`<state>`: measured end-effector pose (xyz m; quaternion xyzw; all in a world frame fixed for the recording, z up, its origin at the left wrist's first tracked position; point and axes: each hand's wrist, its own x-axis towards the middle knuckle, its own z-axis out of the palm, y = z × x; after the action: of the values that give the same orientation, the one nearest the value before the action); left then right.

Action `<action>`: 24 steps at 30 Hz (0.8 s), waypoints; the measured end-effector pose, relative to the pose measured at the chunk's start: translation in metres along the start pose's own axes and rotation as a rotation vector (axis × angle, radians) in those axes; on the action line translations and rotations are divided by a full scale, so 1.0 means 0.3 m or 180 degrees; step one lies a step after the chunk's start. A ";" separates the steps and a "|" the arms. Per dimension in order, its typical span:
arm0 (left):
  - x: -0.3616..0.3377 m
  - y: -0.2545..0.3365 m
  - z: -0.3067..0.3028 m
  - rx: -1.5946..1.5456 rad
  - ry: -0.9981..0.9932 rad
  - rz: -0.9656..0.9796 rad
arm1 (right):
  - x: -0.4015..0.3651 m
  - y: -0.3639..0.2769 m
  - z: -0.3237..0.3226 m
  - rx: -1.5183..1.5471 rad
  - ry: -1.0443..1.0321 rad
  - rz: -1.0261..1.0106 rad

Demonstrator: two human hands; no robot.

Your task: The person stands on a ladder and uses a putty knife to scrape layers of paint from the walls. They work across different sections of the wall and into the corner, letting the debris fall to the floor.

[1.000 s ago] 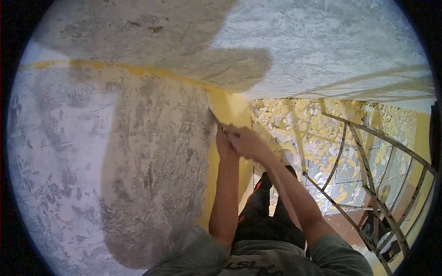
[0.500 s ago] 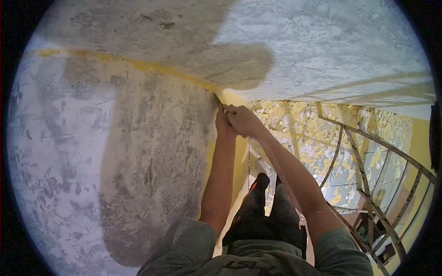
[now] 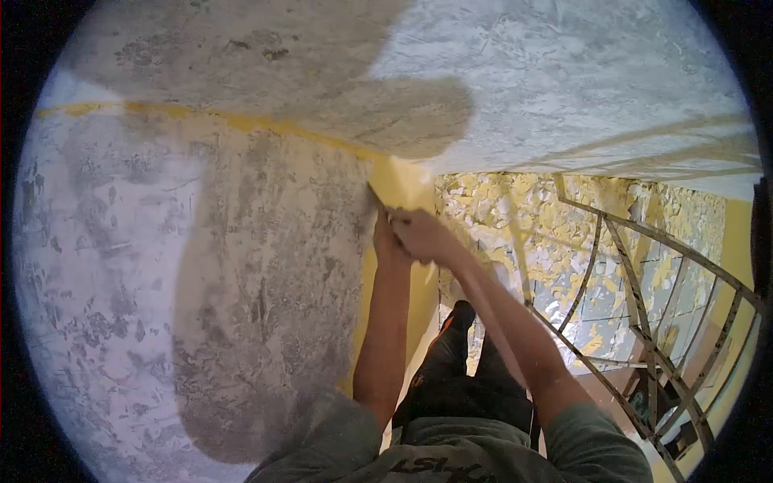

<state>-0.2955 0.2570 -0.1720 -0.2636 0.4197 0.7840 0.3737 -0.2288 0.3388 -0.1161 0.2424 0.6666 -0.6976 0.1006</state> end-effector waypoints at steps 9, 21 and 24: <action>0.094 -0.032 -0.109 -0.0036 -0.0786 -0.0301 | 0.017 0.053 -0.024 0.0128 -0.0062 0.0213; -0.011 -0.003 -0.049 -0.0017 -0.0400 0.0212 | -0.032 -0.004 0.010 -0.0175 -0.0029 -0.0013; 0.150 0.042 -0.153 0.0544 -0.1791 -0.0156 | 0.028 -0.017 0.003 -0.0131 0.0196 0.0218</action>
<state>-0.3274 0.2293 -0.2223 -0.0136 0.3576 0.7789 0.5150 -0.2386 0.3399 -0.1154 0.2844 0.6750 -0.6721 0.1088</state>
